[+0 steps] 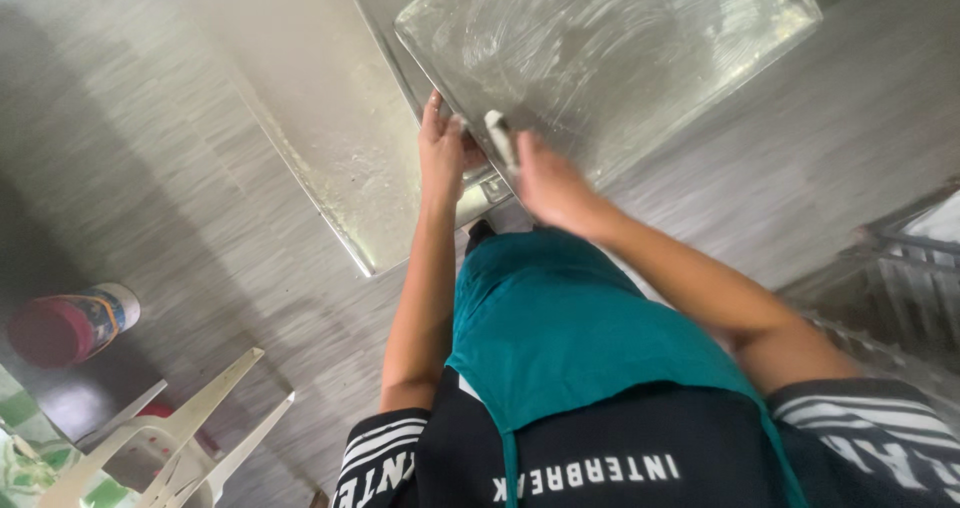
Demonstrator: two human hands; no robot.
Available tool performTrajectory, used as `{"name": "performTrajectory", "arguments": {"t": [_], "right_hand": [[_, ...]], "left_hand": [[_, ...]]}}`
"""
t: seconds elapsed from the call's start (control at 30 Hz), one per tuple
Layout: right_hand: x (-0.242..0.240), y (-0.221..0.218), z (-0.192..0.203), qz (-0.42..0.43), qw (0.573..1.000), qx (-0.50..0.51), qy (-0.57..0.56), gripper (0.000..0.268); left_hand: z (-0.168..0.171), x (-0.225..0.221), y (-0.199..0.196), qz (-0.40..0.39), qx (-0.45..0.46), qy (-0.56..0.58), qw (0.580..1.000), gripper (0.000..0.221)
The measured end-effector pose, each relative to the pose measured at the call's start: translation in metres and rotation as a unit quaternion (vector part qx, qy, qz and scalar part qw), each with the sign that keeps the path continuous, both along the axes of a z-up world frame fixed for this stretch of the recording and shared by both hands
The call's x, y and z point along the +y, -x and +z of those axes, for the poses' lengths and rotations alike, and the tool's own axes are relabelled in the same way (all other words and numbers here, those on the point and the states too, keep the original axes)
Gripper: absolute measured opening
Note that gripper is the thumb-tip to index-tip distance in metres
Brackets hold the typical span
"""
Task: The person greases metal baking trays using a piece of white material dipped in a white substance. They take trays one at a time from a stack, rub the substance across the entire surface of each tray, and place the greased trays into a new stack.
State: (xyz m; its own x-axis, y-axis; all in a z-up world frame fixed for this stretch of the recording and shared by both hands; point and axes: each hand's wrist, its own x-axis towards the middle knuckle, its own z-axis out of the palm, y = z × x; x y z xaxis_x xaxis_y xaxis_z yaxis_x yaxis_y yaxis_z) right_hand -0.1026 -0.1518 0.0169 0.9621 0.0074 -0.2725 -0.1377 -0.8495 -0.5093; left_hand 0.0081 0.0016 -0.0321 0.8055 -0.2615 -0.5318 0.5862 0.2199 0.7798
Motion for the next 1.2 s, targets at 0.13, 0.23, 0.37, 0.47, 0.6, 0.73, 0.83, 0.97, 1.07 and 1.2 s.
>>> {"name": "performTrajectory", "arguments": {"t": [0.13,0.23,0.37,0.47,0.6,0.73,0.83,0.97,1.07,1.2], "right_hand": [[-0.074,0.001,-0.007,-0.115,0.993,-0.034,-0.021,0.026],[-0.145,-0.02,-0.007,-0.185,0.975,-0.074,0.099,0.023],[-0.136,-0.057,-0.037,-0.154,0.933,-0.186,0.266,0.03],[-0.051,-0.069,-0.052,-0.089,0.964,-0.128,0.218,0.03],[0.005,-0.13,-0.045,0.057,0.971,-0.195,0.128,0.013],[0.022,-0.173,-0.028,0.114,0.961,-0.21,0.135,0.017],[0.028,-0.132,-0.014,0.092,0.959,-0.226,0.14,0.027],[0.029,-0.02,0.009,-0.008,0.992,-0.073,0.104,0.023],[0.014,0.012,0.013,-0.02,0.999,-0.012,0.034,0.031],[-0.052,0.008,0.0,-0.081,0.997,0.011,0.015,0.03]], "left_hand": [[-0.001,-0.004,0.001,-0.036,-0.112,-0.092,0.989,0.071],[-0.003,-0.01,0.001,-0.042,-0.135,-0.086,0.986,0.057],[-0.011,-0.006,0.007,-0.045,-0.118,-0.058,0.99,0.05],[-0.012,0.004,0.008,-0.055,-0.093,0.008,0.994,0.044],[-0.015,0.001,0.008,-0.06,-0.153,-0.052,0.985,0.034],[-0.016,-0.001,0.011,-0.059,-0.177,-0.152,0.971,0.028],[-0.024,0.0,0.01,-0.032,-0.201,-0.103,0.974,0.024],[-0.036,0.001,0.011,-0.019,-0.222,-0.078,0.972,0.019],[-0.032,0.002,0.01,-0.029,-0.159,-0.094,0.982,0.011],[-0.017,0.007,0.003,-0.037,-0.176,-0.103,0.978,0.028]]}}
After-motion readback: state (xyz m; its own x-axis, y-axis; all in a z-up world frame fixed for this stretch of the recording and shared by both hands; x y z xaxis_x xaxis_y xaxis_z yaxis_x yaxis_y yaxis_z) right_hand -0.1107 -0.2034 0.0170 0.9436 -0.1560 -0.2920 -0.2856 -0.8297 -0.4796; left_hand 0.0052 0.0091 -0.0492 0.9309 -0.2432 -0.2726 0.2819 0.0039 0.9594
